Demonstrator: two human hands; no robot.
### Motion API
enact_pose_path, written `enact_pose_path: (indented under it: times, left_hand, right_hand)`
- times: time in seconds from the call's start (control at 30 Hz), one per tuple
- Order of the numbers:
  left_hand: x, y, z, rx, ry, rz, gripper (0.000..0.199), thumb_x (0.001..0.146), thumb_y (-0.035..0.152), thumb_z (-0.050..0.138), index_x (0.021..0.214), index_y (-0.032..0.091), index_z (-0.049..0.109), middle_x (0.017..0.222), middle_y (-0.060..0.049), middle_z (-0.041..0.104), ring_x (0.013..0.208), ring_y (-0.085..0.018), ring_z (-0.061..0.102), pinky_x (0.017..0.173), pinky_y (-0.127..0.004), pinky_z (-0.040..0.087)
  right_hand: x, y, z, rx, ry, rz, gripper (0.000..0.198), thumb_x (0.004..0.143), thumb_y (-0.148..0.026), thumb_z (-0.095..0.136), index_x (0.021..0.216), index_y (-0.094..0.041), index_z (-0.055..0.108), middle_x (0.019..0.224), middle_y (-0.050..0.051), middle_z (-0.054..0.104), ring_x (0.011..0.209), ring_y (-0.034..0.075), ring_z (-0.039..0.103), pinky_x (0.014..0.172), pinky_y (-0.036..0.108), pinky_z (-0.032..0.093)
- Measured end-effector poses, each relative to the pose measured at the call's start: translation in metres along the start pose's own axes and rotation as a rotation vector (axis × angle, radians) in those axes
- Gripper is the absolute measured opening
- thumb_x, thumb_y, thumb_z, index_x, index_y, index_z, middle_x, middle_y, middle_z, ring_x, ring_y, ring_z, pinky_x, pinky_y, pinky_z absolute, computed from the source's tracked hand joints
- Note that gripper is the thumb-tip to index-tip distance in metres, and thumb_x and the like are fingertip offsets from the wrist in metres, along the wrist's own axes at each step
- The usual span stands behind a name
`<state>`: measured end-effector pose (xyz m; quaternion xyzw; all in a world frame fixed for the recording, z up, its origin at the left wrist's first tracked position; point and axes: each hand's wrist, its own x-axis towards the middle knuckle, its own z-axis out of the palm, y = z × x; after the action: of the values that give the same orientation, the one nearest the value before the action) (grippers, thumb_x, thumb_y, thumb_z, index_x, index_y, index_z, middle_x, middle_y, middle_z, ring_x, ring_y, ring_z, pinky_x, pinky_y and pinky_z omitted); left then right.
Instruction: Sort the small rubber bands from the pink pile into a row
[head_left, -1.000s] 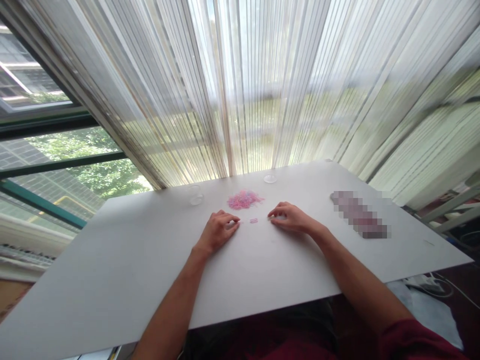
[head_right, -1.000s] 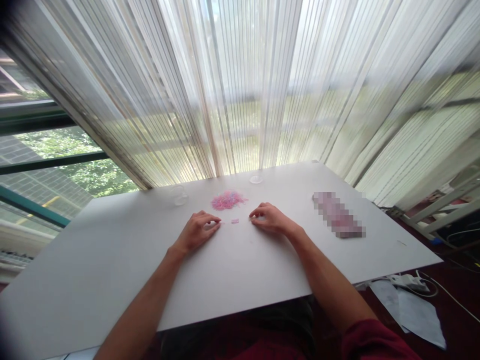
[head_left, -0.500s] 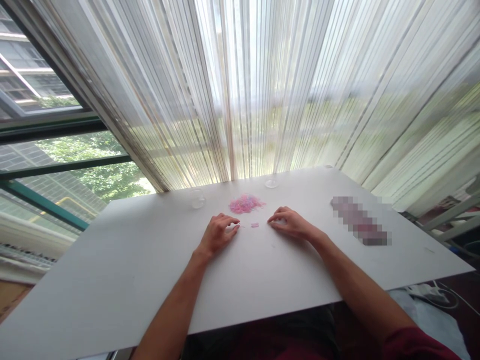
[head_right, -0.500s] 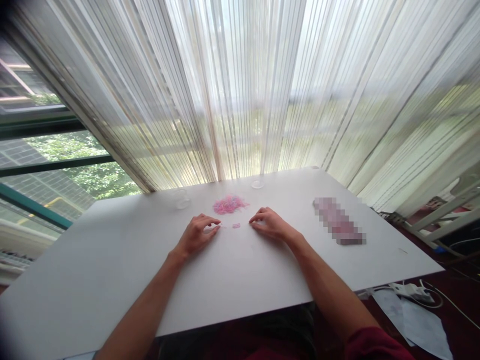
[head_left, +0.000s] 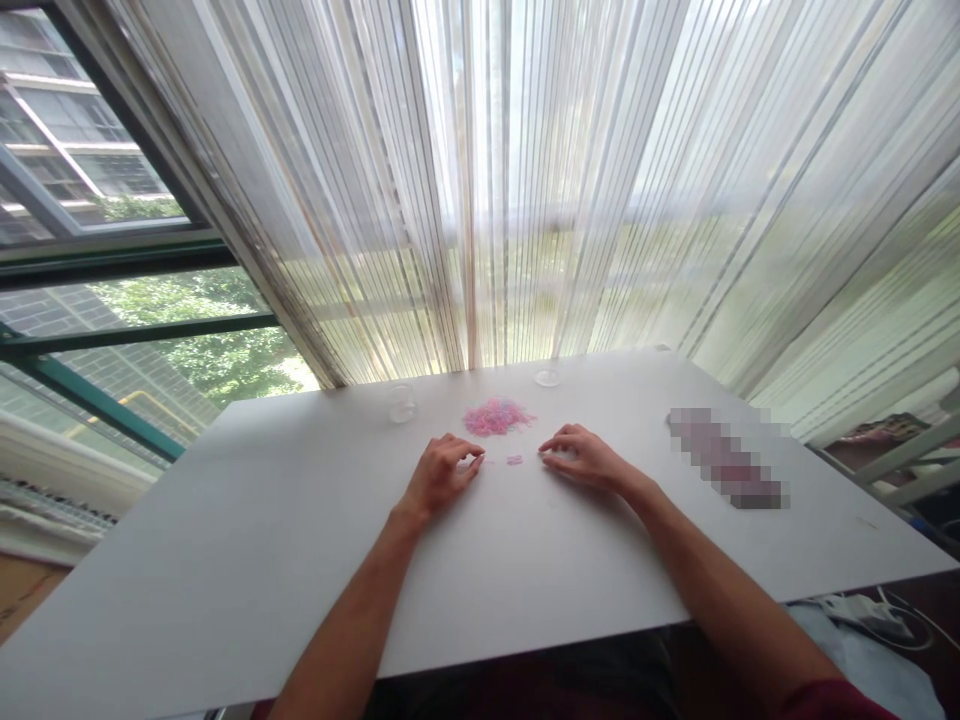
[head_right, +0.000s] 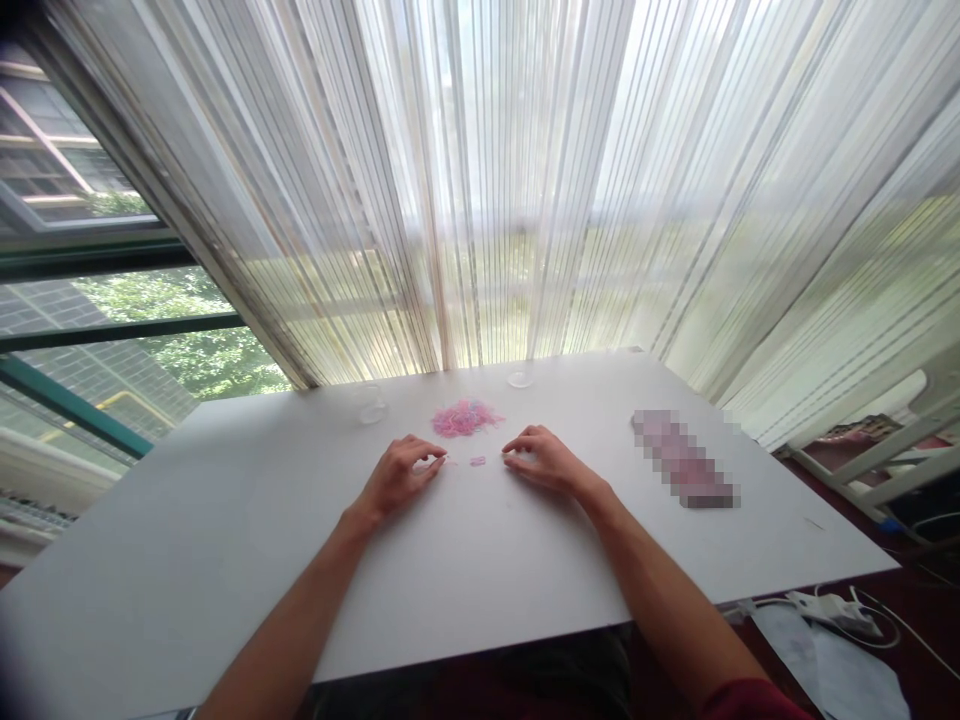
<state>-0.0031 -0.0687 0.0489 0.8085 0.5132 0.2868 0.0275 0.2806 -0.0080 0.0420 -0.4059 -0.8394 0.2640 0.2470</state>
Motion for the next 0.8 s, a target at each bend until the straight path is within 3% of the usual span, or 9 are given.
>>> enact_pose_path:
  times: [0.33,0.8]
  left_hand:
    - [0.0003,0.0025,0.0047,-0.035,0.002,0.005,0.013,0.088,0.021,0.059,0.092,0.022,0.071,0.089,-0.004,0.075,0.085,-0.02,0.064,0.081,-0.037,0.045]
    - [0.0008,0.0039,0.0061,-0.058,0.012,0.03,0.015,0.089,0.022,0.056,0.091,0.022,0.071,0.087,-0.004,0.074,0.08,-0.019,0.063,0.079,-0.035,0.046]
  right_hand:
    - [0.0025,0.0029,0.0062,-0.004,0.034,0.015,0.021,0.089,-0.035,0.058,0.091,-0.023,0.076,0.09,0.006,0.062,0.089,0.02,0.058,0.084,0.034,0.048]
    - [0.0079,0.0074,0.0105,0.05,0.16,0.032,0.027,0.088,-0.037,0.055,0.085,-0.018,0.073,0.083,0.005,0.064,0.071,0.016,0.058,0.072,0.03,0.049]
